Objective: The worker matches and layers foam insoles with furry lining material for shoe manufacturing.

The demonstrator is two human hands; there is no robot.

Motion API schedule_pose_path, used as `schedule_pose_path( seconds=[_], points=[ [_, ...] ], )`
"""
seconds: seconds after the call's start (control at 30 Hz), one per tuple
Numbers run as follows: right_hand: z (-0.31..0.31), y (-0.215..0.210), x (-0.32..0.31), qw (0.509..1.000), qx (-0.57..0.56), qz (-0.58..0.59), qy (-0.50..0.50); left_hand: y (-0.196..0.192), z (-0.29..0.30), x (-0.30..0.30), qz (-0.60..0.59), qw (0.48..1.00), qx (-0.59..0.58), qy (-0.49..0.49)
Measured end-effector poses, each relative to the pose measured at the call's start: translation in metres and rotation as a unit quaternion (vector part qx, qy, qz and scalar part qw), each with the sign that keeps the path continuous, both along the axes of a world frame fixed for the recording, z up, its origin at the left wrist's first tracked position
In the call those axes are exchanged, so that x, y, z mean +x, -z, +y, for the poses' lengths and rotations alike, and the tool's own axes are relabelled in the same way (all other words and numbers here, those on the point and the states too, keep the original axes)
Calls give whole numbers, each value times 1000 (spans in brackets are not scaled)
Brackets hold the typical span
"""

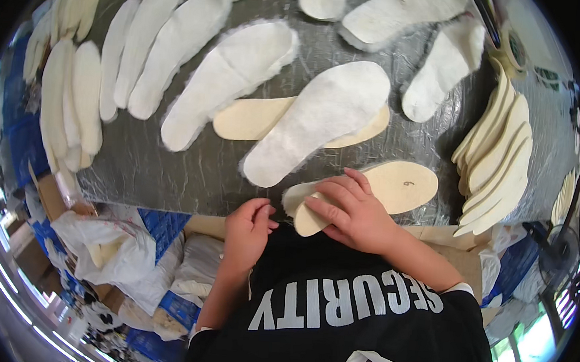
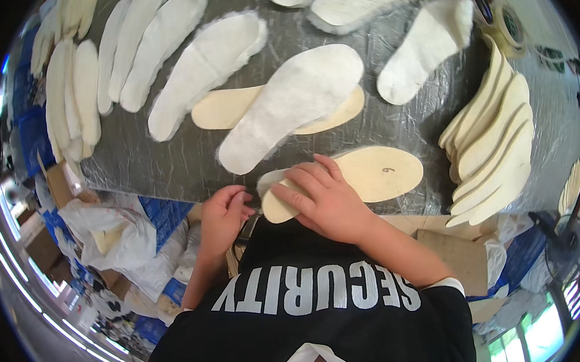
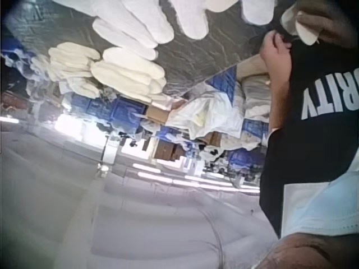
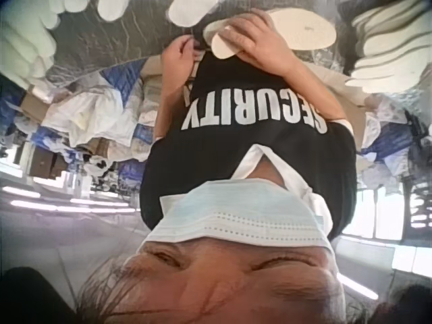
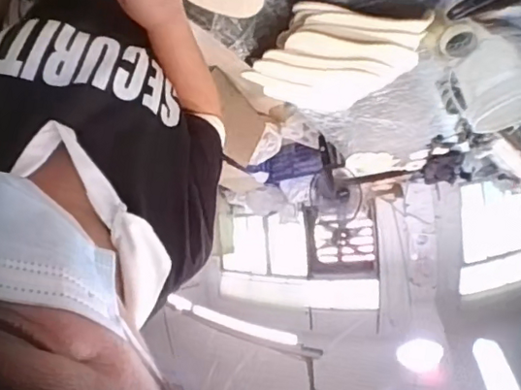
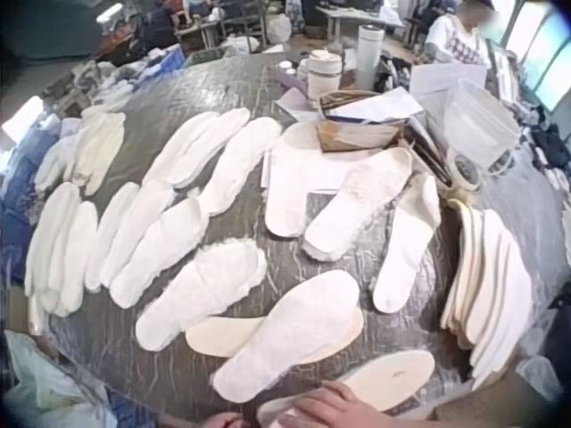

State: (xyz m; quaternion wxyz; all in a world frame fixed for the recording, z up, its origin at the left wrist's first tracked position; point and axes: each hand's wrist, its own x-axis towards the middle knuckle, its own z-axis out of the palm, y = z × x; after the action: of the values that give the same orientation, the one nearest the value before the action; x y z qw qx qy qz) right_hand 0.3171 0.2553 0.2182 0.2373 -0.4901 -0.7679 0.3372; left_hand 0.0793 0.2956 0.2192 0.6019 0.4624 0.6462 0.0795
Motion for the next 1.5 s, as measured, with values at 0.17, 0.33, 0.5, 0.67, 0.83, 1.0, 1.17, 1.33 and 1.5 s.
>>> schedule_pose_path(
  seconds=[0.17, 0.33, 0.5, 0.67, 0.83, 1.0, 1.17, 1.33, 1.5],
  points=[
    [9, -4, -6, 1000, -11, -12, 2, 3, 2, 7, -63, 992, -108, -24],
    [12, -9, -10, 999, -38, -26, 3, 10, -2, 9, -93, 990, -99, -27],
    [15, -10, -10, 997, -71, -40, 20, 17, -8, 8, -142, 988, -48, -20],
    [20, -18, -7, 992, -119, -24, 43, 18, -7, 10, -178, 982, 58, 38],
    [18, -17, -5, 992, -115, -32, 46, 22, -7, 13, -238, 971, 21, 1],
    [16, -17, -5, 993, -101, -31, 51, 24, -8, 15, -268, 963, 22, -1],
    [14, -17, -3, 994, -94, -28, 56, 23, -10, 19, -280, 958, 58, -2],
    [12, -17, -2, 994, -88, -25, 61, 17, -9, 23, -278, 958, 66, -7],
    [12, -17, -2, 994, -84, -25, 61, 14, -9, 27, -303, 951, 51, -34]
  ],
)
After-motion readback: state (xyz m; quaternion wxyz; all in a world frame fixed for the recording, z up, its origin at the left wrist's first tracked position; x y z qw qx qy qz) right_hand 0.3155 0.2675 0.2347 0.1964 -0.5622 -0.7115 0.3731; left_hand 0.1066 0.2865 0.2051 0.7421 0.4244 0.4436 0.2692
